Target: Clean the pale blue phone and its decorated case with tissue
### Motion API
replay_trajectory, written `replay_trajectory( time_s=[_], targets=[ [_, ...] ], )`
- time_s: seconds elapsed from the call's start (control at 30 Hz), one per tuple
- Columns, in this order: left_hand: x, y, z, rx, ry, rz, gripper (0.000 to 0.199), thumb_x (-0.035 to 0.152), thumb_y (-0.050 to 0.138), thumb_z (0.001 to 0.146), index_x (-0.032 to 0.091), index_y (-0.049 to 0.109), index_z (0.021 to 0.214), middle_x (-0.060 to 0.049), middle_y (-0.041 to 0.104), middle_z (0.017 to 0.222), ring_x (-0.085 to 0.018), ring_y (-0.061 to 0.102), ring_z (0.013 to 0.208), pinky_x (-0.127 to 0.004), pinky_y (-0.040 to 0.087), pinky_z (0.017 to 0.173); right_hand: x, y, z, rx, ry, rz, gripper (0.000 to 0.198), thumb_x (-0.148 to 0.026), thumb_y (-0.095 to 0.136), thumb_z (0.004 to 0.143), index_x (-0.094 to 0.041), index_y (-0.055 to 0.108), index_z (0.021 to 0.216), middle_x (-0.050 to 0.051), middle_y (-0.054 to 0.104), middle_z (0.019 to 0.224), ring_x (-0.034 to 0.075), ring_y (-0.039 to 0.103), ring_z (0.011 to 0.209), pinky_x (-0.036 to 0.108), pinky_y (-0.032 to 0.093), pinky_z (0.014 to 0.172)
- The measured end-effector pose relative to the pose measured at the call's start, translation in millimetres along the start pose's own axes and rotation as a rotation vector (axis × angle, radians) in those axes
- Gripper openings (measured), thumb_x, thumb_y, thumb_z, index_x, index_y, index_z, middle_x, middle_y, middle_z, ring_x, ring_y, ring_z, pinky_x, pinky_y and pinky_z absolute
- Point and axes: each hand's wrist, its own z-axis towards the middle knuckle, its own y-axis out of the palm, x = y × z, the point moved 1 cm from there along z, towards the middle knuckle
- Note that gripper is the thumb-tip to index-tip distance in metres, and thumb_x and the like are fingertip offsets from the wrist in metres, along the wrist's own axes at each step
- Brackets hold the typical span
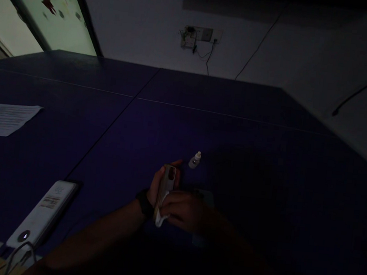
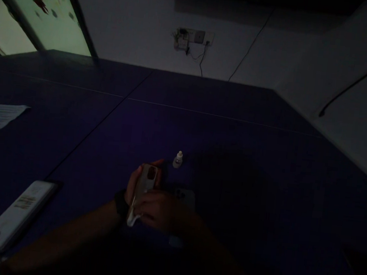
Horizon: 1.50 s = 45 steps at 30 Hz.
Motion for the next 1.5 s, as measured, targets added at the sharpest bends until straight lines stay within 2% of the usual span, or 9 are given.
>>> replay_trajectory(
  time_s=[0.17,0.4,0.57,0.77,0.97,1.13,1.3,1.37,1.5],
  targets=[
    [-5,-5,5,-0.008,0.024,0.167,0.058,0.063,0.064,0.083,0.014,0.07,0.114,-0.002,0.065,0.077,-0.013,0.054,0.062,-0.026,0.042,0.058,32,-28,-17,0.157,0.163,-0.251,0.023,-0.012,0.058,0.091,-0.02,0.068,0.111,0.008,0.07,0.103,0.018,0.067,0.094,0.032,0.055,0.082],
    [-11,-4,6,0.022,0.043,0.215,0.059,0.065,0.063,0.082,0.013,0.069,0.11,-0.003,0.065,0.081,-0.015,0.056,0.068,-0.028,0.043,0.062,40,-12,-19,-0.048,0.147,-0.315,0.017,-0.009,0.06,0.087,-0.019,0.07,0.097,0.008,0.071,0.098,0.022,0.065,0.097,0.037,0.052,0.09],
    [-11,-4,3,0.029,0.05,0.26,0.063,0.067,0.066,0.079,0.014,0.07,0.114,-0.002,0.063,0.08,-0.013,0.055,0.063,-0.027,0.041,0.057,23,-1,-20,-0.241,0.101,-0.247,0.013,-0.013,0.071,0.081,-0.023,0.072,0.088,-0.002,0.073,0.092,0.015,0.067,0.093,0.027,0.05,0.09],
    [-10,-3,4,0.045,0.063,0.251,0.063,0.068,0.064,0.08,0.014,0.07,0.112,-0.003,0.064,0.081,-0.015,0.058,0.072,-0.028,0.046,0.065,24,-10,-13,-0.219,0.292,-0.358,0.02,-0.008,0.054,0.091,-0.013,0.07,0.101,0.014,0.071,0.101,0.025,0.066,0.097,0.039,0.051,0.088],
    [-7,-3,4,0.05,0.016,0.244,0.062,0.067,0.061,0.083,0.015,0.068,0.117,-0.002,0.064,0.08,-0.012,0.054,0.06,-0.025,0.042,0.052,10,-5,-13,-0.34,0.234,-0.263,0.009,-0.012,0.068,0.082,-0.02,0.072,0.083,0.002,0.074,0.086,0.018,0.069,0.084,0.027,0.052,0.079],
    [-7,-3,4,0.044,0.051,0.204,0.057,0.062,0.06,0.086,0.013,0.07,0.111,-0.003,0.064,0.078,-0.013,0.057,0.065,-0.026,0.047,0.06,13,-8,-11,-0.24,0.312,-0.266,0.022,-0.006,0.055,0.088,-0.014,0.072,0.099,0.012,0.075,0.103,0.023,0.069,0.099,0.037,0.052,0.091],
    [-5,-5,3,0.021,-0.05,0.176,0.063,0.066,0.056,0.087,0.014,0.067,0.121,-0.005,0.067,0.085,-0.013,0.057,0.059,-0.024,0.045,0.05,8,-9,-12,-0.267,0.233,-0.127,0.019,-0.009,0.074,0.073,-0.023,0.074,0.086,-0.004,0.077,0.087,0.011,0.072,0.081,0.017,0.052,0.076],
    [-3,-5,4,0.037,-0.057,0.121,0.066,0.069,0.054,0.086,0.014,0.066,0.121,-0.005,0.068,0.087,-0.014,0.06,0.062,-0.026,0.048,0.052,10,-14,-14,-0.183,0.283,-0.142,0.02,-0.01,0.074,0.074,-0.023,0.074,0.089,-0.004,0.077,0.088,0.011,0.072,0.08,0.017,0.051,0.073],
    [-1,-6,6,0.064,-0.097,0.072,0.073,0.072,0.055,0.085,0.014,0.061,0.13,-0.008,0.072,0.089,-0.017,0.066,0.067,-0.029,0.053,0.06,28,-23,-18,0.098,0.505,-0.295,0.015,-0.014,0.056,0.092,-0.016,0.07,0.098,0.005,0.075,0.085,0.016,0.068,0.069,0.025,0.049,0.065]
  ],
)
